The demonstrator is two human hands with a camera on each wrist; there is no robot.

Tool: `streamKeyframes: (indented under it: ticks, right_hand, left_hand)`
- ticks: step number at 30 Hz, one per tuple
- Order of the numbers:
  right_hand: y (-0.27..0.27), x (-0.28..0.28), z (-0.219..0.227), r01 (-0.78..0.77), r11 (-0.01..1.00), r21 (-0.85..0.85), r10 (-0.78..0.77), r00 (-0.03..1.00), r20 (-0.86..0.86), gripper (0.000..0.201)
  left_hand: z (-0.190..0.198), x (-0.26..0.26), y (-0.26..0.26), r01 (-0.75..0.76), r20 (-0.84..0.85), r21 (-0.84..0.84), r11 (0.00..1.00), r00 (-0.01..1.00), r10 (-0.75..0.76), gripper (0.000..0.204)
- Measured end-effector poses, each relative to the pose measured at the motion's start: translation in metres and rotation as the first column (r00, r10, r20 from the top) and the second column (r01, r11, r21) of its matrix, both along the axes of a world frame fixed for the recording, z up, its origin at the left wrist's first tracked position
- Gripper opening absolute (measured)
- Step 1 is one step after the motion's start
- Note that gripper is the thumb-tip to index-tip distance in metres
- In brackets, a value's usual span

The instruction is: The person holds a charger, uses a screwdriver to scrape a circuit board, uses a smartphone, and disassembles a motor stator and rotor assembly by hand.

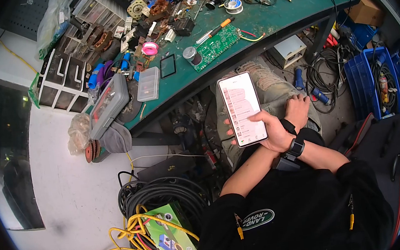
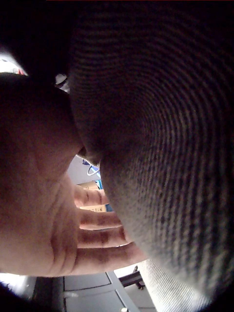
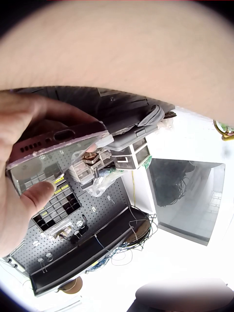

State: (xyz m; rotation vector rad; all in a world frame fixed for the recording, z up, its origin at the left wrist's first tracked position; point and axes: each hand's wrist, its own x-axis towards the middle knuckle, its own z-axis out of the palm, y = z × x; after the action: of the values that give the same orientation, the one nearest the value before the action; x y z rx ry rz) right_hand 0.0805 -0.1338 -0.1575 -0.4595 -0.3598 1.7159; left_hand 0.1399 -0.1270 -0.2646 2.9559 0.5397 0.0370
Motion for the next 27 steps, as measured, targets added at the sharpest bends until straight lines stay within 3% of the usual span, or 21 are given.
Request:
streamKeyframes:
  ticks: [5,7,11,13,17,23,25,27]
  right_hand:
    - [-0.0004,-0.0007,-0.0006,0.02,0.999,0.028,-0.022,0.996,0.085,0.058]
    - [0.0015,0.0006,-0.0015,-0.021,0.999,-0.042,0.02,0.999,-0.045,0.059]
    - [0.0004,0.0001,0.0002,-0.015,0.999,-0.043,0.012,0.998,-0.057,0.061]
    - [0.0,0.0001,0.0003,-0.003,0.999,0.035,0.001,0.998,0.055,0.059]
    - [-0.0011,-0.0011,0.0012,0.018,1.0,0.017,-0.019,0.995,0.096,0.059]
    - [0.001,0.0001,-0.0006,-0.025,1.0,-0.018,0.023,0.996,-0.084,0.059]
    - [0.0008,0.0002,0.0012,-0.019,1.0,-0.013,0.019,0.999,0.04,0.058]
    - [0.0007,0.0004,0.0004,-0.009,1.0,0.009,0.008,1.0,0.023,0.056]
  left_hand:
    - [0.0013,-0.0004,0.0,0.001,-0.002,0.0,1.0,1.0,-0.001,0.058]
    - [0.0009,-0.0005,-0.0005,-0.003,0.006,0.006,1.0,1.0,0.003,0.058]
    - [-0.001,0.0007,-0.0006,-0.009,-0.006,0.004,1.0,1.0,0.009,0.058]
    - [-0.0015,0.0008,-0.0008,-0.008,-0.006,0.008,1.0,1.0,0.008,0.058]
    - [-0.0016,0.0007,-0.0007,-0.008,-0.009,0.01,1.0,1.0,0.008,0.058]
    - [0.0022,-0.0007,-0.0004,-0.004,-0.012,-0.003,1.0,1.0,0.004,0.06]
    - [0.0005,0.0,-0.0004,-0.008,-0.012,0.001,1.0,1.0,0.008,0.059]
    - [-0.0004,0.0001,-0.0004,-0.008,-0.007,-0.004,1.0,1.0,0.008,0.059]
